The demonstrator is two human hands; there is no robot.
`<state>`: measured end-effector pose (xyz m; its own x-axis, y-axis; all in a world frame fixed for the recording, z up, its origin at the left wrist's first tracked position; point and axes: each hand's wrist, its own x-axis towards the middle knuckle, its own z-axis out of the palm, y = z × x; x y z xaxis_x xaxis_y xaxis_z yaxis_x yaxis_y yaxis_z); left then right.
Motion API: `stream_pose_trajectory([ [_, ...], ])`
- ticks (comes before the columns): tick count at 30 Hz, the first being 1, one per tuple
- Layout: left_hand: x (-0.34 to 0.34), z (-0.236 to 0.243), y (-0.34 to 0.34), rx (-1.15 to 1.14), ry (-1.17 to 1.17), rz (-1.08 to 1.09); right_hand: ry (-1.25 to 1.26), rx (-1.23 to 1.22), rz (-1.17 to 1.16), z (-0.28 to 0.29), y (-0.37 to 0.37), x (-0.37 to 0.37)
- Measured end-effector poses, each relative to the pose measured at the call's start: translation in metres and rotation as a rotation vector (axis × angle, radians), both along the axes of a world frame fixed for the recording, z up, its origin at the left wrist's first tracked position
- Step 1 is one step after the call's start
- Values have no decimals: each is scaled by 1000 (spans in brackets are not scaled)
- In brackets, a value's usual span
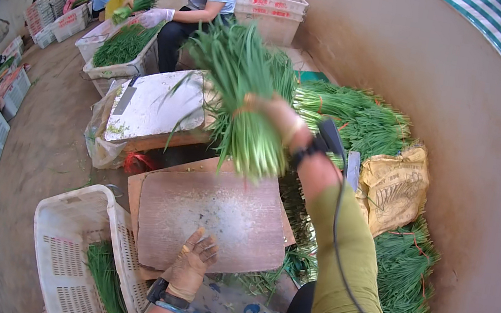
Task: The person trims the ends of green vegetable bundles using a knife on a cutting board, then places the trimmed bundles into a white plastic basket. The person repeats this process for multiple bundles, occasionally adjusting the pile of vegetables.
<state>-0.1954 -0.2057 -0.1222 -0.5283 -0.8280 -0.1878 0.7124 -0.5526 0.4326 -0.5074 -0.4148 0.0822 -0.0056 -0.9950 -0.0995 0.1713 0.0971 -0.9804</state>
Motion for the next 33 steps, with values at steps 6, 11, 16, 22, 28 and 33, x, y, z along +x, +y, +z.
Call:
stream_pose_trajectory([
  [6,3,6,16,-56,-64,-31,971,-40,-394,-13,-35,-18],
  [11,10,8,22,-107,-60,-38,1262,-91,189,-130,109,44],
  [16,9,0,34,-257,-271,-10,894,169,418,-188,304,67],
  [22,4,1,68,-154,-96,-58,412,176,-100,-154,452,11],
  [28,71,12,112,-238,0,132,197,550,-662,-252,622,-121],
  [33,202,6,157,-240,-1113,380,1609,723,610,-382,798,-122],
])
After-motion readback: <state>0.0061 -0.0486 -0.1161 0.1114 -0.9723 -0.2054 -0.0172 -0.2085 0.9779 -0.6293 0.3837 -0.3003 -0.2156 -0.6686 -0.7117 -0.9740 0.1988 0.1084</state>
